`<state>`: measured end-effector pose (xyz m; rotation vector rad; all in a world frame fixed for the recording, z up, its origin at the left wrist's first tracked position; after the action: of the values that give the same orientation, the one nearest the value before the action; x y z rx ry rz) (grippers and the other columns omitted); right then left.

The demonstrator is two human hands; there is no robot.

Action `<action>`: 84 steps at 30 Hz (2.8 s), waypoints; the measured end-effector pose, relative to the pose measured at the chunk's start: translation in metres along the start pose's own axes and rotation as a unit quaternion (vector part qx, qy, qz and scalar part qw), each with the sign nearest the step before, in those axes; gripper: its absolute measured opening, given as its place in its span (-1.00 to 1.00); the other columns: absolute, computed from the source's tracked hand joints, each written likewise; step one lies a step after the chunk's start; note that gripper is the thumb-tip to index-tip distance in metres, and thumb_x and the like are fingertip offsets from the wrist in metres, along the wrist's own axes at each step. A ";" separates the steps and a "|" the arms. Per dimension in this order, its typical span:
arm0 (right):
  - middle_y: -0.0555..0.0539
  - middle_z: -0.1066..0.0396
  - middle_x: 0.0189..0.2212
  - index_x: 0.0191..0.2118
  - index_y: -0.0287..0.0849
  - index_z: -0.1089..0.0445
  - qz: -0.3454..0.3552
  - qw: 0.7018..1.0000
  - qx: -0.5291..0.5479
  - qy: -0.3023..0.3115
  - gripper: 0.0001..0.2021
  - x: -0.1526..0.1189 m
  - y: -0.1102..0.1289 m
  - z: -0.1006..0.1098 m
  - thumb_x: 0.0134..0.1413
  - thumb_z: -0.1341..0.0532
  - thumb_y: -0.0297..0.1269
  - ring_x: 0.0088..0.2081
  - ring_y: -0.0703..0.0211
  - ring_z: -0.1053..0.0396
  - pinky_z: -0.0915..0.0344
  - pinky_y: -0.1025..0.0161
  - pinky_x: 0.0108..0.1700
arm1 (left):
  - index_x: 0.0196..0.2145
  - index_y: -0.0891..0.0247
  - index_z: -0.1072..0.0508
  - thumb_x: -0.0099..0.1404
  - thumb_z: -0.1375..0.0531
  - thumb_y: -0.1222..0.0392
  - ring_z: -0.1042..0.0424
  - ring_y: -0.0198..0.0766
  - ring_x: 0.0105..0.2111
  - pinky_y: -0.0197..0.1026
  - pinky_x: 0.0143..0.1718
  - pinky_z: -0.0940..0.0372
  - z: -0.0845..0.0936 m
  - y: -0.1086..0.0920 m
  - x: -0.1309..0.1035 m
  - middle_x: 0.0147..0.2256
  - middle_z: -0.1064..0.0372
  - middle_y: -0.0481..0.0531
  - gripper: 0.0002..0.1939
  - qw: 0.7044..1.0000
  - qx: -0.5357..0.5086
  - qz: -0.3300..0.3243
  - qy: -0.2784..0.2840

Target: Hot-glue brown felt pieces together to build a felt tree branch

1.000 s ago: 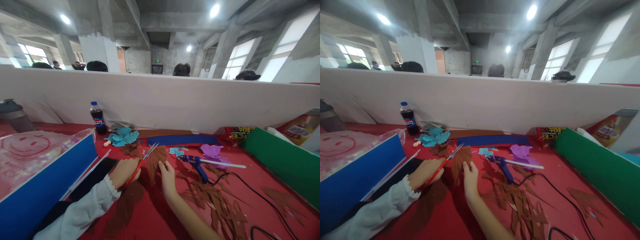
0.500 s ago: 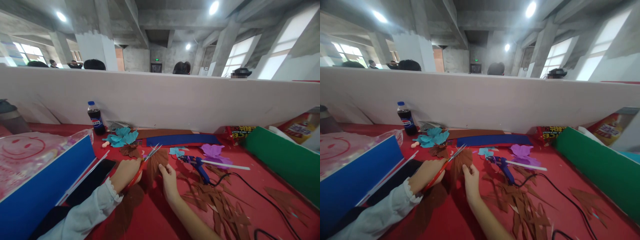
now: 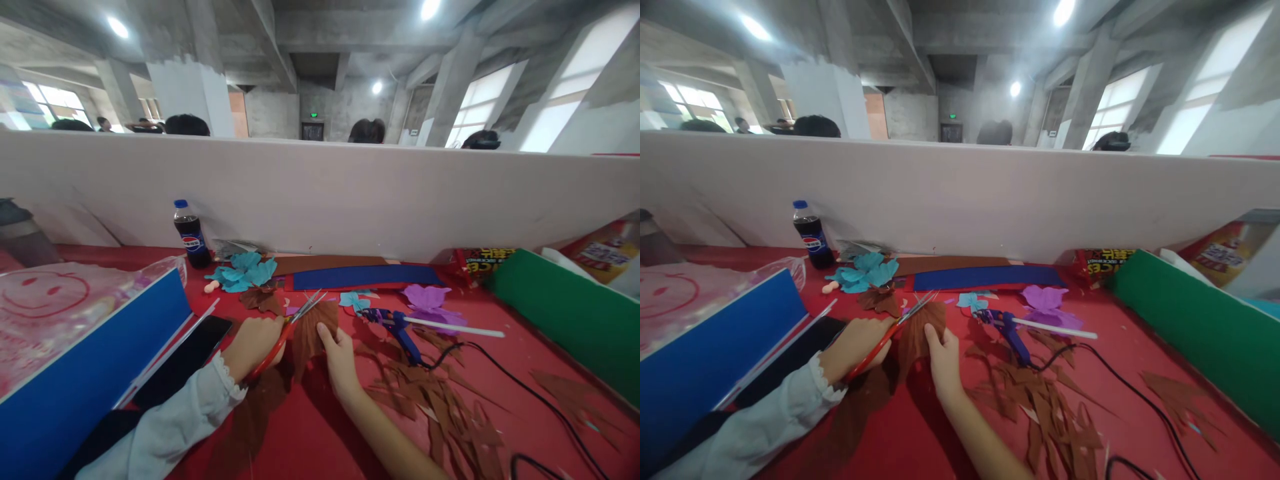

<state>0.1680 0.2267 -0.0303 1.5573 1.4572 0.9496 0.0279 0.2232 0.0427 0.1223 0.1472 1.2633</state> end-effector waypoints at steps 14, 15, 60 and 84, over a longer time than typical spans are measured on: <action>-0.05 -0.49 -0.43 -0.34 -0.25 -0.46 -0.005 1.000 0.026 0.017 -0.72 0.007 -0.003 0.002 -0.13 -0.26 -0.12 -0.39 0.12 -0.39 -0.31 0.20 -0.29 | -0.25 0.29 -0.32 0.17 0.04 0.25 -0.47 0.06 -0.37 0.02 -0.39 -0.33 0.004 0.002 -0.001 -0.36 -0.43 0.21 -0.77 1.000 -0.023 -0.018 -0.008; -0.05 -0.49 -0.44 -0.35 -0.25 -0.46 -0.003 1.000 0.022 0.017 -0.72 0.007 -0.004 0.002 -0.13 -0.26 -0.12 -0.40 0.13 -0.38 -0.30 0.21 -0.30 | -0.23 0.29 -0.31 0.17 0.04 0.25 -0.46 0.06 -0.36 0.02 -0.39 -0.33 0.004 0.004 -0.001 -0.34 -0.43 0.21 -0.76 1.000 -0.021 -0.016 -0.012; 0.01 -0.38 -0.56 -0.49 -0.25 -0.40 0.049 0.991 -0.114 0.044 -0.72 0.004 0.002 0.002 -0.09 -0.21 -0.09 -0.49 0.22 -0.23 -0.16 0.31 -0.42 | -0.17 0.36 -0.31 0.26 0.08 0.25 -0.44 0.02 -0.31 -0.06 -0.39 -0.30 0.009 0.002 0.000 -0.27 -0.38 0.25 -0.74 0.999 0.029 -0.040 -0.008; -0.05 -0.49 -0.45 -0.37 -0.24 -0.46 -0.046 0.992 -0.016 0.117 -0.69 0.013 -0.013 -0.003 -0.17 -0.29 -0.07 -0.40 0.13 -0.39 -0.26 0.25 -0.33 | -0.19 0.33 -0.32 0.21 0.01 0.19 -0.46 0.01 -0.30 -0.06 -0.31 -0.28 0.002 0.026 -0.003 -0.33 -0.44 0.26 -0.75 1.000 -0.013 0.012 0.008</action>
<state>0.1612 0.2400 -0.0409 1.3782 1.6525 1.1236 0.0029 0.2286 0.0495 0.0919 0.1432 1.2899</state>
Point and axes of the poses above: each hand's wrist, its own x-axis towards the middle knuckle, its own z-axis out of the back of the hand, y = z × x, the point moved 6 cm from there along x, towards the middle knuckle
